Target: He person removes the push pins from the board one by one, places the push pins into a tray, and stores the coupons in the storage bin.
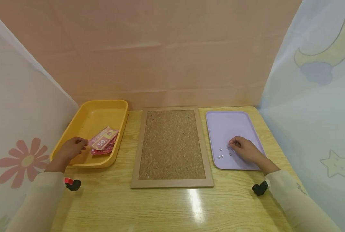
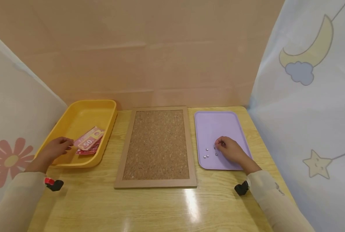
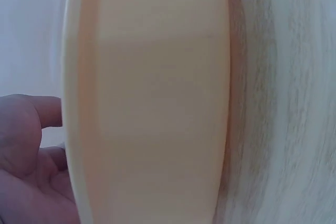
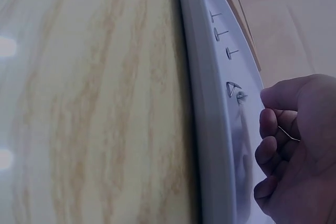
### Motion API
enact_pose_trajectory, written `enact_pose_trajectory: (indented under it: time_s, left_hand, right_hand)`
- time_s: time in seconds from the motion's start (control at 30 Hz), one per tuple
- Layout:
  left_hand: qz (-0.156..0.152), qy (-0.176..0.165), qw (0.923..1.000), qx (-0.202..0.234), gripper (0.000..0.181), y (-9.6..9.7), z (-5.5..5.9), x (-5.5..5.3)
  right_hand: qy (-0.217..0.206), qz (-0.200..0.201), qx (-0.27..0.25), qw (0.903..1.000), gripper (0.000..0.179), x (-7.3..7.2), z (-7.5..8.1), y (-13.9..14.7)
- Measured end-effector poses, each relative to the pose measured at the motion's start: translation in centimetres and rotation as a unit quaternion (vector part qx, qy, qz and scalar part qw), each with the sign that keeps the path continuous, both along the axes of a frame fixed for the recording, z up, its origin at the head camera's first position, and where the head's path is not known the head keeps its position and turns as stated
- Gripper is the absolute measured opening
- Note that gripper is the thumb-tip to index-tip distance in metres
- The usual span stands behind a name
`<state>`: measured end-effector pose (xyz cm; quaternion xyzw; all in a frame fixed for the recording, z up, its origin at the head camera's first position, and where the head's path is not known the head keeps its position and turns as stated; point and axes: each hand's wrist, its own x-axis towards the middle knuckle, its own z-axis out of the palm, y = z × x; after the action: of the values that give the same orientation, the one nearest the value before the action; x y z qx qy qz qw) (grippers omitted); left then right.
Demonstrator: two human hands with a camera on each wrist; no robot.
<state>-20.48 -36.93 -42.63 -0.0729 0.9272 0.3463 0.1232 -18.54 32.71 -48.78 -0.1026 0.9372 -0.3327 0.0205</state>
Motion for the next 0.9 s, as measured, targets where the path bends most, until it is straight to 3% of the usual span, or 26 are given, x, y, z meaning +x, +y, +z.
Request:
enact_pose_trajectory:
  time_s: [0.17, 0.4, 0.53, 0.67, 0.9]
  left_hand:
    - [-0.018, 0.076, 0.9936, -0.082, 0.056, 0.6, 0.7, 0.1]
    - [-0.002, 0.193, 0.9778, -0.081, 0.042, 3.6, 1.3, -0.3]
    - [-0.028, 0.267, 0.9606, -0.072, 0.031, 5.9, 1.9, -0.3]
    - [-0.065, 0.319, 0.9433, -0.062, 0.022, 9.0, 2.4, 0.2]
    - [-0.167, 0.401, 0.8987, -0.060, 0.018, 14.7, 3.0, 1.4]
  right_hand:
    - [0.024, -0.014, 0.006, 0.9996, 0.016, 0.0, 0.0, -0.1]
    - [0.101, -0.006, -0.009, 0.9948, 0.013, -0.4, 0.6, -0.8]
    - [0.146, 0.008, -0.026, 0.9889, 0.011, -0.1, 0.8, -1.7]
    - [0.175, 0.017, -0.029, 0.9839, 0.011, 0.1, 1.3, -2.7]
    - [0.204, 0.050, -0.034, 0.9770, 0.014, 0.9, 2.7, -5.2]
